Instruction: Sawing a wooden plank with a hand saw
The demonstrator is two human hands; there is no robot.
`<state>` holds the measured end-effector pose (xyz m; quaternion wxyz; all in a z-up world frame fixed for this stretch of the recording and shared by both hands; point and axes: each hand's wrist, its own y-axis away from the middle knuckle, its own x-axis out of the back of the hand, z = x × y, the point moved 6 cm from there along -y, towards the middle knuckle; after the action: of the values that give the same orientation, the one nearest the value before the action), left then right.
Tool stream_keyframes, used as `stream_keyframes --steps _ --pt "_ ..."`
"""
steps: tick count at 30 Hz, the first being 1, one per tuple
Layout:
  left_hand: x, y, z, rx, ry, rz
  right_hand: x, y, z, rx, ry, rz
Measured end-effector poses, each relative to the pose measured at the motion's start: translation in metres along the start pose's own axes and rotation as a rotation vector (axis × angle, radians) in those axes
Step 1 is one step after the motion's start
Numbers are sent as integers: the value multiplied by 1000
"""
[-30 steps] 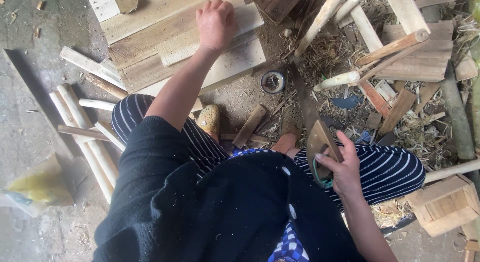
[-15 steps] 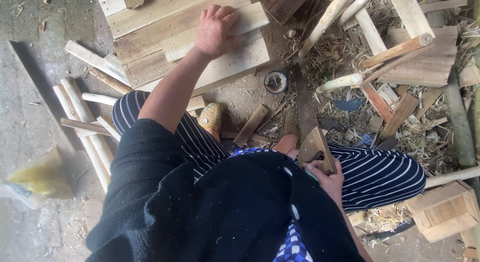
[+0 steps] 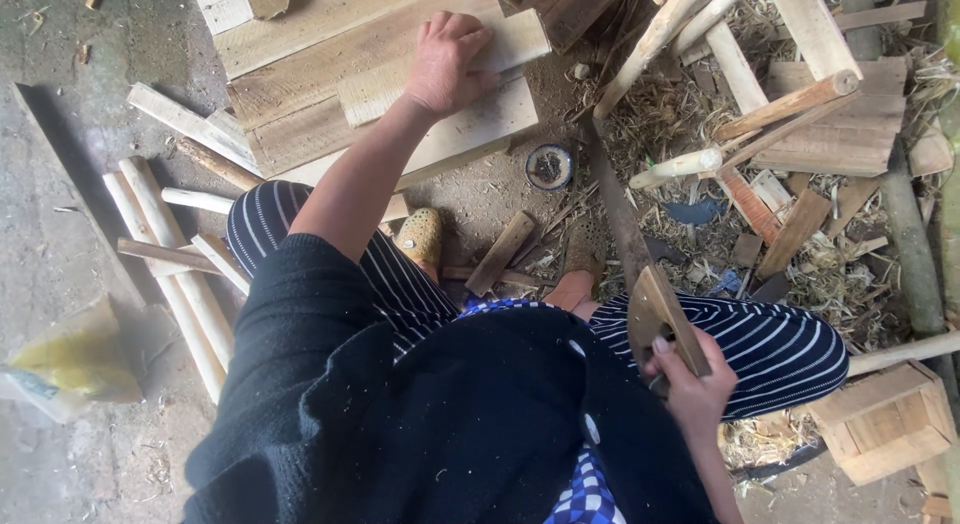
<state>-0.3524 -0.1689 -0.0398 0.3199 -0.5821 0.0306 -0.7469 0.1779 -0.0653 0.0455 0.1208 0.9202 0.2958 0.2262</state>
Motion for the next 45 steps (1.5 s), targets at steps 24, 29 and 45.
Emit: stream_keyframes --steps 24,29,45 --pt "-5 -7 6 -44 44 23 -159 -98 -120 611 -447 -192" --pt "2 -10 10 -62 38 27 -176 -110 -100 565 -343 -163" --pt "-1 -14 7 -52 16 17 -191 -111 -86 533 -314 -118"
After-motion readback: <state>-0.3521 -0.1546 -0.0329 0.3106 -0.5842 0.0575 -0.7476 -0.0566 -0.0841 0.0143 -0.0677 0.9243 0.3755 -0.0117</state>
